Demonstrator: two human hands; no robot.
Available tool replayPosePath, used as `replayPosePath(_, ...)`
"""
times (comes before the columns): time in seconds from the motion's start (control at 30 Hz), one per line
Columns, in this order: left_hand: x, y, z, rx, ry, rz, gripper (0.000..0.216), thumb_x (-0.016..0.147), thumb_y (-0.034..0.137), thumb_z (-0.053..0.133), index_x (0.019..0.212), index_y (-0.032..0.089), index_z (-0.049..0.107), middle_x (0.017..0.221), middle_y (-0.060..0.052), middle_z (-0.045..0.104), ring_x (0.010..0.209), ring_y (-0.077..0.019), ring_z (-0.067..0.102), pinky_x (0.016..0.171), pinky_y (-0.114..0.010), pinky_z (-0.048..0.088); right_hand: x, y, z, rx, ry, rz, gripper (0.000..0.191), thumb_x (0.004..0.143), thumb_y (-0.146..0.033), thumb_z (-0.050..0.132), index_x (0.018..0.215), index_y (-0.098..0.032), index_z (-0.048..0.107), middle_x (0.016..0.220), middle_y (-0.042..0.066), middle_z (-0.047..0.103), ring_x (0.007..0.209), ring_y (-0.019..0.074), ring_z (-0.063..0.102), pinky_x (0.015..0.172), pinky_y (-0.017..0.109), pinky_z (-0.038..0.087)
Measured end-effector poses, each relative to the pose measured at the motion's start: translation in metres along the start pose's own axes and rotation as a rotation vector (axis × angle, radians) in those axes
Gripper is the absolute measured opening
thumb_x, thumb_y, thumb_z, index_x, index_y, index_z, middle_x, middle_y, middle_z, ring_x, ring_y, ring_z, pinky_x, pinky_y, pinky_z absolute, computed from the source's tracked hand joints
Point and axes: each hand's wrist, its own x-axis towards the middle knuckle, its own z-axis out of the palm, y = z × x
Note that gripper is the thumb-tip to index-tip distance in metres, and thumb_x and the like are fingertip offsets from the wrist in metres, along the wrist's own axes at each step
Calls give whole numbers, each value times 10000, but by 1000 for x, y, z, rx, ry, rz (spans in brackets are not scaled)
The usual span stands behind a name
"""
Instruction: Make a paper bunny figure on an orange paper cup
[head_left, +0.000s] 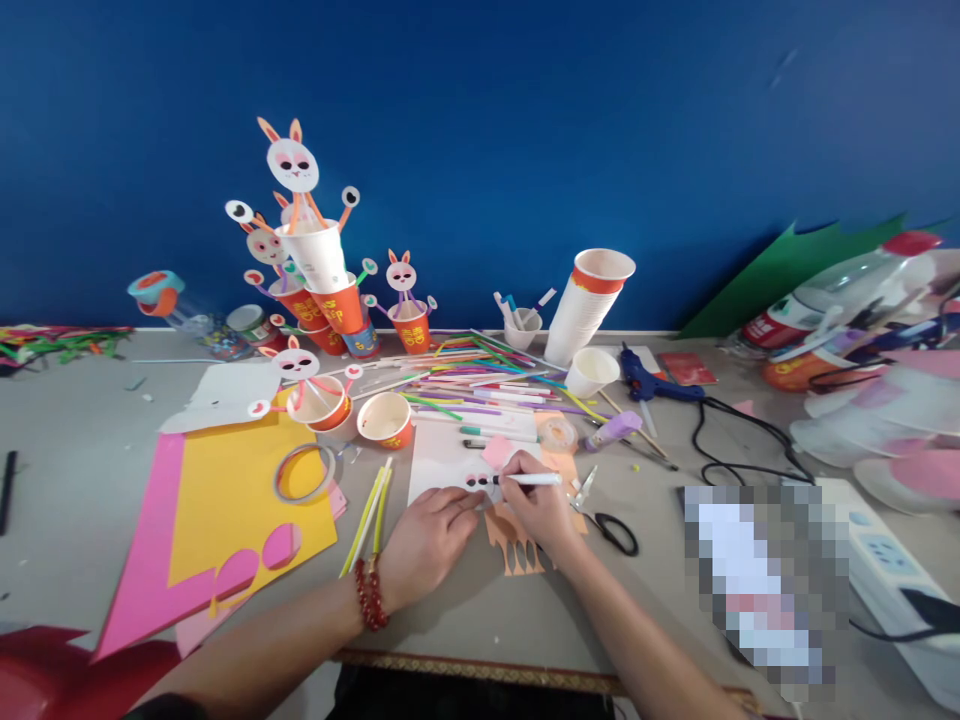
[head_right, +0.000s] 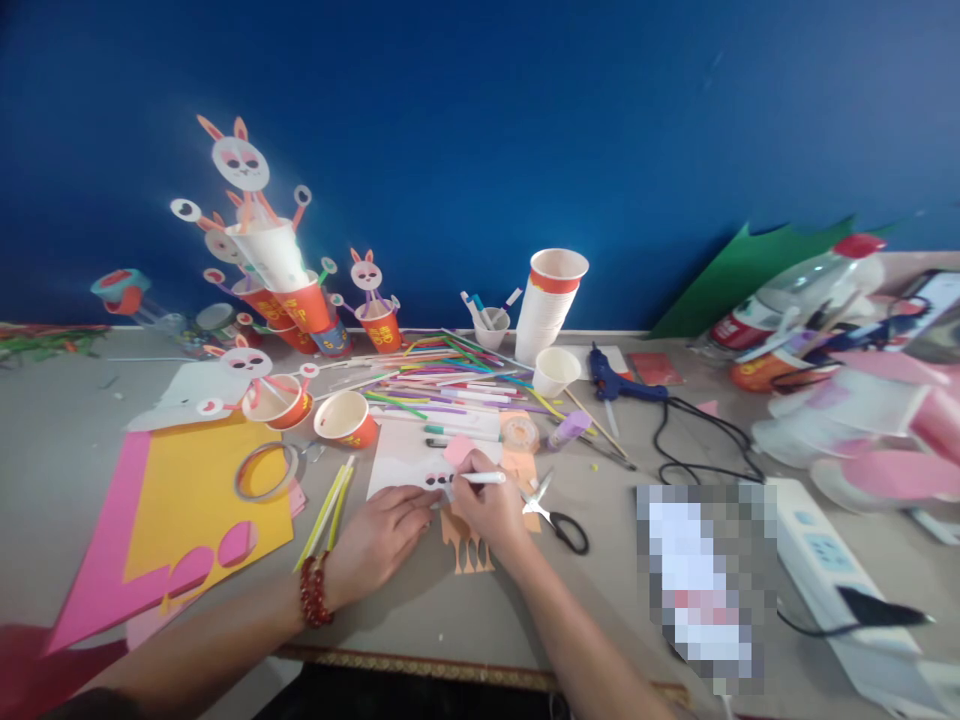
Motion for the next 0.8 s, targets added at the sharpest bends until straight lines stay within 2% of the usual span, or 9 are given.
replayPosePath(0.6, -1, 0, 1, -6, -3, -3, 205, 959, 174, 482, 1110, 170, 621, 1299, -87, 643, 1169, -226, 571, 946, -400, 498, -1, 1, 0, 21, 13, -23, 115, 792, -187, 494, 683, -222, 487, 553, -46, 497, 513, 124, 457, 505, 231, 344)
replayPosePath(0.8, -1, 0, 0, -11, 3, 4, 224, 962, 177, 481, 1139, 165, 618, 1288, -84, 652, 1170, -229, 574, 942, -395, 500, -1, -3, 1, 48, -87, -80, 114, 796, -159, 506, 698, -217, 507, 618, -35, 554, 561, 124, 488, 546, 228, 375)
